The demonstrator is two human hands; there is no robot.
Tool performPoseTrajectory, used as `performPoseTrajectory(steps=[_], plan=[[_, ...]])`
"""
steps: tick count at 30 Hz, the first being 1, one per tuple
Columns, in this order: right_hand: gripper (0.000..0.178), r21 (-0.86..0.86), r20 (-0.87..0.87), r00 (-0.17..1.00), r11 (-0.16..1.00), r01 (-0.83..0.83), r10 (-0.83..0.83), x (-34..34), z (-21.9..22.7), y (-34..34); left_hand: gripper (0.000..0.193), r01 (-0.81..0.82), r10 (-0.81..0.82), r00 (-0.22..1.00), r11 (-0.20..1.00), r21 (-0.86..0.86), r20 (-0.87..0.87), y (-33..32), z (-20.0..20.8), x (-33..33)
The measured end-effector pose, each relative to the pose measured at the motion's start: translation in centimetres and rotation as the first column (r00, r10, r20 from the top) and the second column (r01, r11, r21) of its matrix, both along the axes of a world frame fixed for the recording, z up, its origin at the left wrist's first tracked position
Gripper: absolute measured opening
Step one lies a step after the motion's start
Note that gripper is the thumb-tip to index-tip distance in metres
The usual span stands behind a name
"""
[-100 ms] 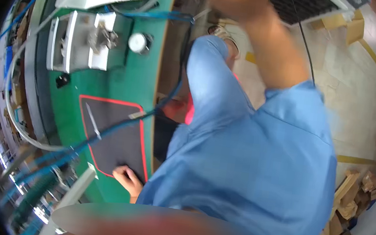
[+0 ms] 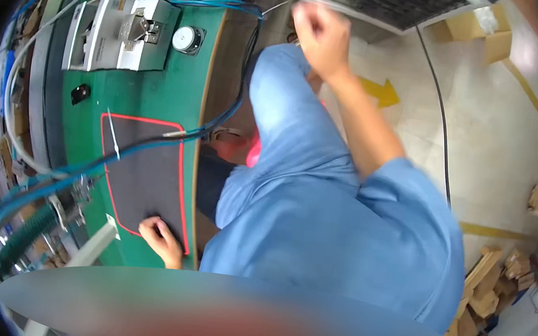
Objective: Assemble electronic components using a pneumatic screwdriver on an assembly line.
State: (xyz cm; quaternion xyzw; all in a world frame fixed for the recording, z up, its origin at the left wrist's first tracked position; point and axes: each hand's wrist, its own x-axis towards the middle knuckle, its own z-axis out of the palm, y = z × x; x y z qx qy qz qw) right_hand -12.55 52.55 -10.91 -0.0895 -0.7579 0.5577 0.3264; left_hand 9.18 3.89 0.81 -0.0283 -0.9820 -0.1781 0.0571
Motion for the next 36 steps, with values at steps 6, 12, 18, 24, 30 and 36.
performPoseTrajectory(steps=[6,12,18,24,30,36], plan=[[0.037,0.089,0.993,0.117,0.531,-0.843,0.020,17.7,-25.2,11.5,0.010,-0.016,0.011,0.985,0.999,-0.029,-0.172,-1.8,-4.6,-3.5],[0.023,-0.210,0.954,-0.262,0.297,-0.931,-0.148,27.2,-25.1,11.4,0.009,-0.035,0.031,0.983,0.999,-0.016,-0.179,-0.8,-4.6,-3.7],[0.043,-0.456,0.888,-0.222,0.830,-0.322,0.402,21.6,-20.6,6.2,0.008,-0.007,0.010,0.971,1.000,0.012,-0.238,-0.6,-4.9,-4.5],[0.045,-0.361,0.932,-0.227,0.671,-0.647,0.282,8.4,-17.2,3.4,0.009,0.094,-0.081,0.973,0.994,0.051,-0.214,-1.1,-2.8,-5.2],[0.048,-0.249,0.927,-0.014,0.586,-0.771,0.376,-10.7,-15.7,-6.9,0.012,-0.004,0.001,0.999,0.998,0.068,0.049,-1.1,-3.0,-3.8],[0.050,-0.195,0.888,0.076,0.520,-0.832,0.454,-17.3,-15.5,-10.6,0.019,0.041,-0.021,0.968,0.997,-0.073,0.251,-1.9,-5.4,-2.7]])
